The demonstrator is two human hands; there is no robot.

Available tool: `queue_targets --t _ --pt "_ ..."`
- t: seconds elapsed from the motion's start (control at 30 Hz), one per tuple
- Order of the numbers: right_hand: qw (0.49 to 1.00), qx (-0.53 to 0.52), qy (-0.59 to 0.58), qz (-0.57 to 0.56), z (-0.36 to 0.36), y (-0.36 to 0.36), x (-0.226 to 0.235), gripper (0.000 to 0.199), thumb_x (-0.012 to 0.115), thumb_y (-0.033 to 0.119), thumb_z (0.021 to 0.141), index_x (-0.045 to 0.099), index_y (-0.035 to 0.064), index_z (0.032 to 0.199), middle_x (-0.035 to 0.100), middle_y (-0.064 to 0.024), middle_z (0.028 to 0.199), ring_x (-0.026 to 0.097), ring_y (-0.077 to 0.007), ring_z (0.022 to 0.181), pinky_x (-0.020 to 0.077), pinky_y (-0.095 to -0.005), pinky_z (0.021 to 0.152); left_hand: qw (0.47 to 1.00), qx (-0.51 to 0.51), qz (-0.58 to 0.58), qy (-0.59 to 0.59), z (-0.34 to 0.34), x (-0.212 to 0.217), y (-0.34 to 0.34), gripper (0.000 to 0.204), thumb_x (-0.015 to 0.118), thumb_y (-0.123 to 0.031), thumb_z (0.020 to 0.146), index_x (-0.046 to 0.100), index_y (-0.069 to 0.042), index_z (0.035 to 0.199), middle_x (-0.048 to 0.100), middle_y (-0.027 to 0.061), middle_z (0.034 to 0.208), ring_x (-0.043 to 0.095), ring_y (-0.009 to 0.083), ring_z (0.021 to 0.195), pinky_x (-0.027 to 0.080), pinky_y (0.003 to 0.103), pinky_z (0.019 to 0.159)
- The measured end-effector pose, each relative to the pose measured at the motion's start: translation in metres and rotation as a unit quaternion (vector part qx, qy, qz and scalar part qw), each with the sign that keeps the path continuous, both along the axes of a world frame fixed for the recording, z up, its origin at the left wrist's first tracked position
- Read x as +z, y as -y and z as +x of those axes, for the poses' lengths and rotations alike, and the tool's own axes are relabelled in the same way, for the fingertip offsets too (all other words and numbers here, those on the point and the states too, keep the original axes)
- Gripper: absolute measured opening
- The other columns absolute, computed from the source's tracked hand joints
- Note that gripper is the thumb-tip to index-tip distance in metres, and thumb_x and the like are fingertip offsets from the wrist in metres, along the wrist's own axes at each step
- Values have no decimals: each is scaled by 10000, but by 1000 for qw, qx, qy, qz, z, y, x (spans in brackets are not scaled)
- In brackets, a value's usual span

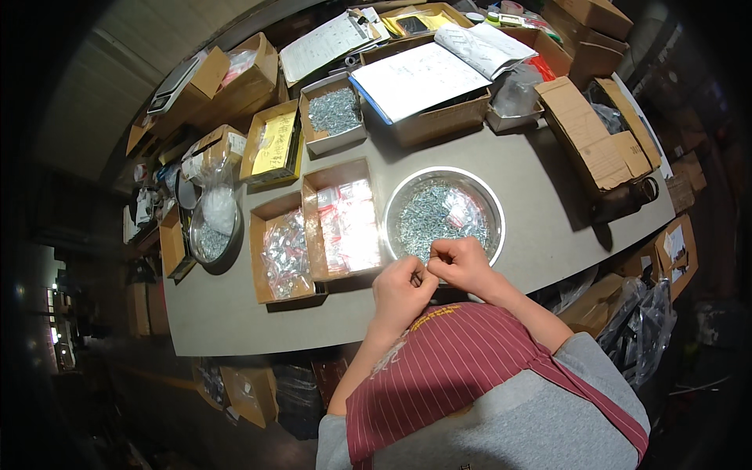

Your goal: The person repeatedly picks small metallic fasteners from a metal bowl and places them into a cardboard box. The hands work continuously over the bowl and box, handling the fasteners one by one.

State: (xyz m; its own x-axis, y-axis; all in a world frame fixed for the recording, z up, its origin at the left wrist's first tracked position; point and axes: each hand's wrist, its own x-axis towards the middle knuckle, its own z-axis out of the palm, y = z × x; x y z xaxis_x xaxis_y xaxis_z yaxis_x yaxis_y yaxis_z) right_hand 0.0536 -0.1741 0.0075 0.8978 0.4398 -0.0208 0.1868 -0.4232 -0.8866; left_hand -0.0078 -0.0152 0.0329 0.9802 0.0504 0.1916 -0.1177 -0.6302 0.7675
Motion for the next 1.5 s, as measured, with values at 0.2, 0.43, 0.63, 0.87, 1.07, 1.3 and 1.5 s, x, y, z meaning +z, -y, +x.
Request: queue_targets --t 0.2,0.43,0.63,0.87,1.07,1.3,1.5 --pt "995 -48 -82 12 10 4 -5 225 650 242 760 648 17 779 576 -104 609 560 -172 580 463 -341 579 989 -10 83 118 3 2 -2 270 761 -76 750 642 -41 990 638 124 948 617 318 856 487 407 743" --pt "953 -15 -233 192 13 7 -31 150 653 161 783 660 14 757 614 -2 662 541 -68 642 442 -258 591 982 -72 97 144 12 -6 -6 444 797 -112 728 622 -23 1127 625 153 1088 602 351 982 469 427 835" --pt "956 -22 -246 160 18 3 -11 162 644 163 833 664 34 736 597 15 680 526 -50 630 416 -227 567 980 -50 93 170 11 -20 -11 345 798 -145 759 647 -30 1047 661 128 974 628 327 910 479 411 776" --pt "825 -42 -391 406 34 -14 30 203 585 251 970 594 56 911 453 37 625 349 -60 508 280 -207 483 991 -51 40 119 12 -26 -8 312 798 -167 779 636 -24 1003 648 140 933 614 335 872 471 422 744" --pt "825 -41 -335 453 26 -34 37 206 563 239 970 607 41 935 517 -16 699 461 -123 634 407 -269 633 997 -21 -4 77 13 -33 -3 316 790 -134 766 613 -6 994 629 152 920 602 354 895 469 435 755" --pt "838 -23 -304 453 22 -35 32 249 546 245 978 638 14 1001 615 -68 776 594 -169 739 485 -312 755 996 4 -53 74 14 -40 -3 325 766 -94 766 612 0 1036 641 160 955 612 364 922 485 436 787" --pt "868 -10 -264 419 20 -35 34 339 510 271 991 649 -16 1103 709 -117 909 670 -203 893 498 -337 859 995 5 -89 54 15 -36 -3 430 749 -72 771 625 -27 1180 672 159 1040 642 355 971 511 428 828"
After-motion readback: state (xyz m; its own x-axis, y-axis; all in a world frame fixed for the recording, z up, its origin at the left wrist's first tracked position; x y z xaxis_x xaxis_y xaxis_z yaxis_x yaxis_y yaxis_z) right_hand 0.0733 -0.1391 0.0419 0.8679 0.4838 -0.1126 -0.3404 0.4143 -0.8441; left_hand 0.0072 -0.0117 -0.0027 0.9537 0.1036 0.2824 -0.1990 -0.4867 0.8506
